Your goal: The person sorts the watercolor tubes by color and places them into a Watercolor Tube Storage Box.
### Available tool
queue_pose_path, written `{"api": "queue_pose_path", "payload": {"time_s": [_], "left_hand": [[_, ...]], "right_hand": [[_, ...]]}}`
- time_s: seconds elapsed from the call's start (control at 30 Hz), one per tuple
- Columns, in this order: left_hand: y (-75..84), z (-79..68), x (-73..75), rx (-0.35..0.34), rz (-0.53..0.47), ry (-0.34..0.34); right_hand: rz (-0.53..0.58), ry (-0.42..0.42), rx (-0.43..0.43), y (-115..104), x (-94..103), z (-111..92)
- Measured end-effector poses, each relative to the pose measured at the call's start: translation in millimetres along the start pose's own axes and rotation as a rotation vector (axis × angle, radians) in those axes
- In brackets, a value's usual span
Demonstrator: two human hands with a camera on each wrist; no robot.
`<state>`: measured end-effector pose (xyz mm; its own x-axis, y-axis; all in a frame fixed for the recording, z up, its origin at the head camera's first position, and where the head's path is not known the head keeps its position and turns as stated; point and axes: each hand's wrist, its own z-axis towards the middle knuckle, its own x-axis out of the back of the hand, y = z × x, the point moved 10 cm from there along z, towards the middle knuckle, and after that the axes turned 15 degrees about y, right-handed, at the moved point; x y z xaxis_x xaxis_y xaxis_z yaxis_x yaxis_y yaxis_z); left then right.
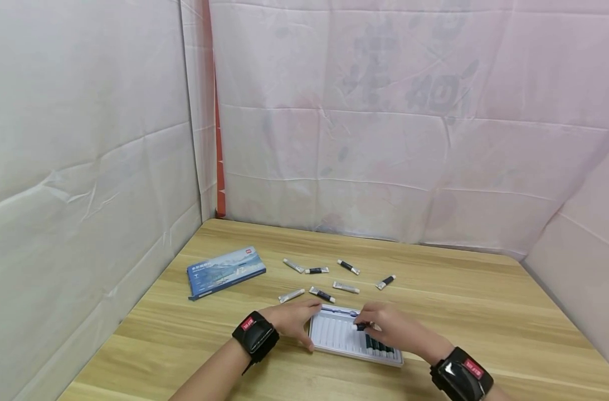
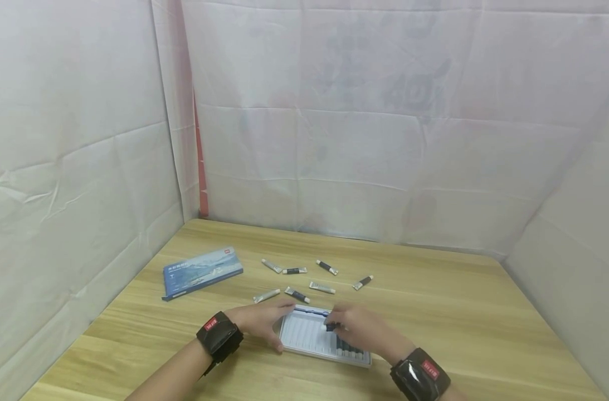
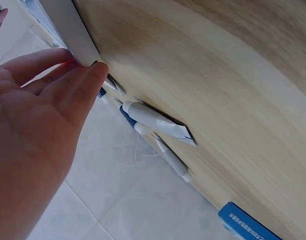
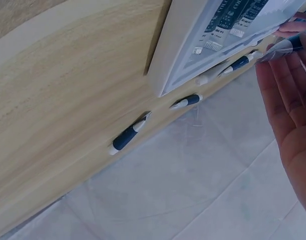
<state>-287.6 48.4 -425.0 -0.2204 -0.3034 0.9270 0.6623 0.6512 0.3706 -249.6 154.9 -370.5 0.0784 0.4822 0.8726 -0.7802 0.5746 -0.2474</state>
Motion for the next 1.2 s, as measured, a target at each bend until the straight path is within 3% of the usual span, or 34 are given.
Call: {"api": "queue_pose_path", "payload": {"time_s": [0.13,0.27,0.73,1.2], "left_hand": [[-0.8,0.8,-0.8,-0.003,0.003,0.001],[-1.4,0.9,-2.3,-0.006,-0.006,-0.002],[-3.4,1.0,-3.5,0.006,-0.018,-0.002],[-4.2,1.4,-4.3,0.013,-0.014,-0.009]], "right_hand": [[0.028,0.002,0.095,-10.9,-4.4,0.2],[0.031,-0.002,0.129,-15.7,-8.6,-0.7],[0.097,-0.079,0.109,-11.8,-24.4,-4.1],[0.176,-0.099,0.064,-2.9,-14.6,-12.5]]}}
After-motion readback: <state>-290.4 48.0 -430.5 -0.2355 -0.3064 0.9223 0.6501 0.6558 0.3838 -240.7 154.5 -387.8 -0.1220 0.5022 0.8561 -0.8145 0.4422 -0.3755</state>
